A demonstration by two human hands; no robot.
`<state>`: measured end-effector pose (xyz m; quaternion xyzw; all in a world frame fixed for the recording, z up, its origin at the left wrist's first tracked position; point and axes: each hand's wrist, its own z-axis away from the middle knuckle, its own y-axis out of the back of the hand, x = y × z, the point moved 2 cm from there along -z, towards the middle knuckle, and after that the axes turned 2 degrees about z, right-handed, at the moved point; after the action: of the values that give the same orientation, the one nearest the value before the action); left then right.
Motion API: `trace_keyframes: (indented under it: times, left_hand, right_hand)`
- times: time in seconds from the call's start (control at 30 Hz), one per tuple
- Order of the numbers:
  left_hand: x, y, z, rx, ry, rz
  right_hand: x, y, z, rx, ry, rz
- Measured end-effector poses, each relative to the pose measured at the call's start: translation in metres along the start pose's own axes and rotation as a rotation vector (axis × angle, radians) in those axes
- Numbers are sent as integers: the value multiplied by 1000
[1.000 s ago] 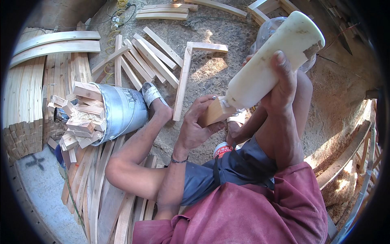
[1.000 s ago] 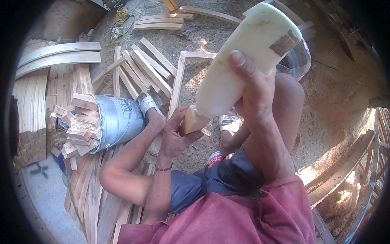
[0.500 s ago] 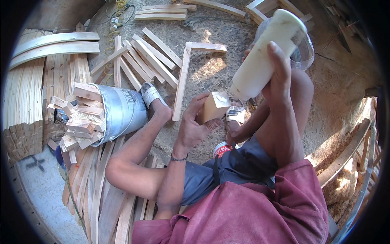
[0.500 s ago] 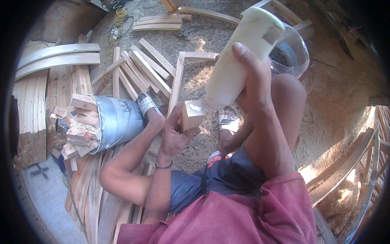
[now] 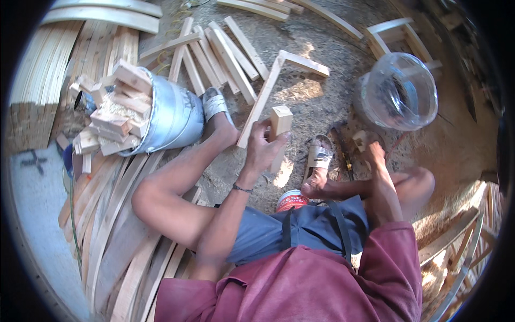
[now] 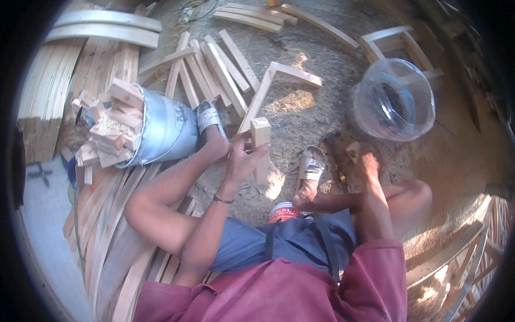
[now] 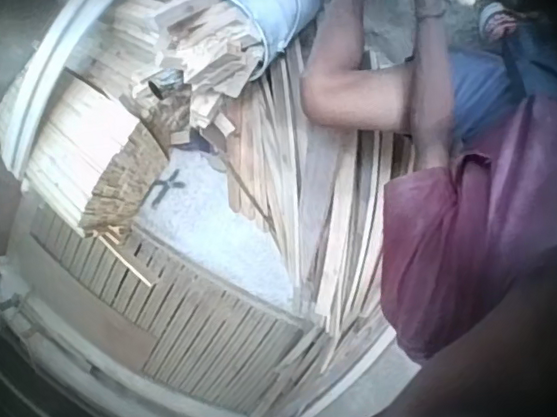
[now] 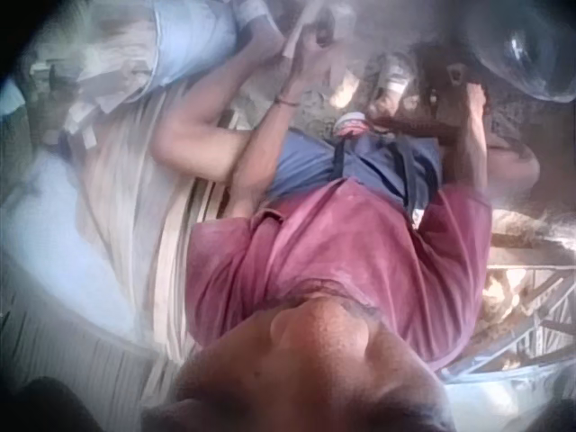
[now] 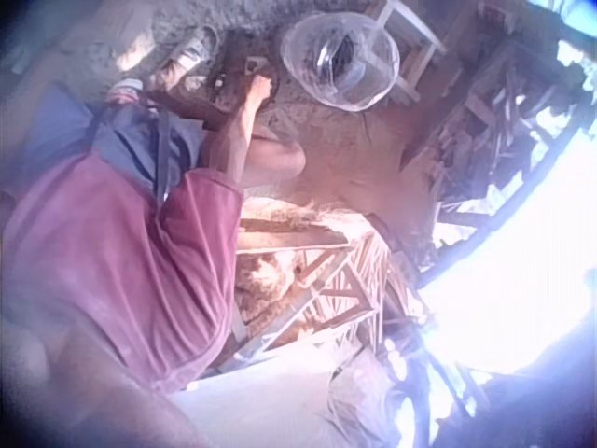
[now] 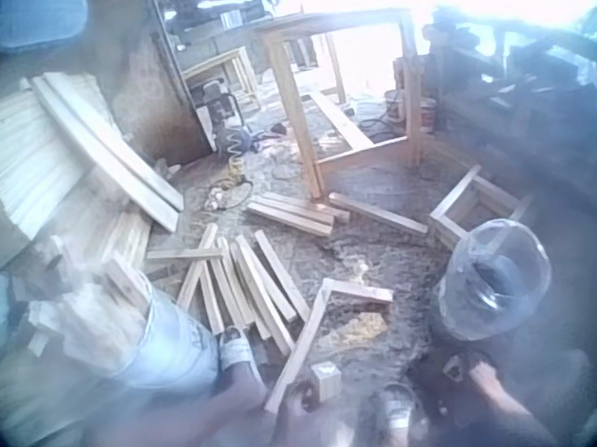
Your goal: The person applies adhesive to wood pieces and hammers nails into a joint to assemble a frame.
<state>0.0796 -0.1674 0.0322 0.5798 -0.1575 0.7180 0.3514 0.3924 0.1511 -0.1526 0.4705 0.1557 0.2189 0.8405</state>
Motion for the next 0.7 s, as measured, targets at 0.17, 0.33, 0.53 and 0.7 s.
trace_keyframes:
  times: [0.17,0.33,0.53,0.7]
  left_hand:
    - [6,-33,1,-122,95,282]
    - [-46,-71,-20,-231,-152,-137]
    - [-98,31,-75,-26,-88,-869]
    - [-155,64,-103,-151,163,-1221]
  right_hand:
    - [-152,115,75,-250,405,-582]
    - [-220,103,109,-372,592,-1299]
    - [-215,163,94,-142,429,-1299]
    - [-212,198,100,-107,378,-1439]
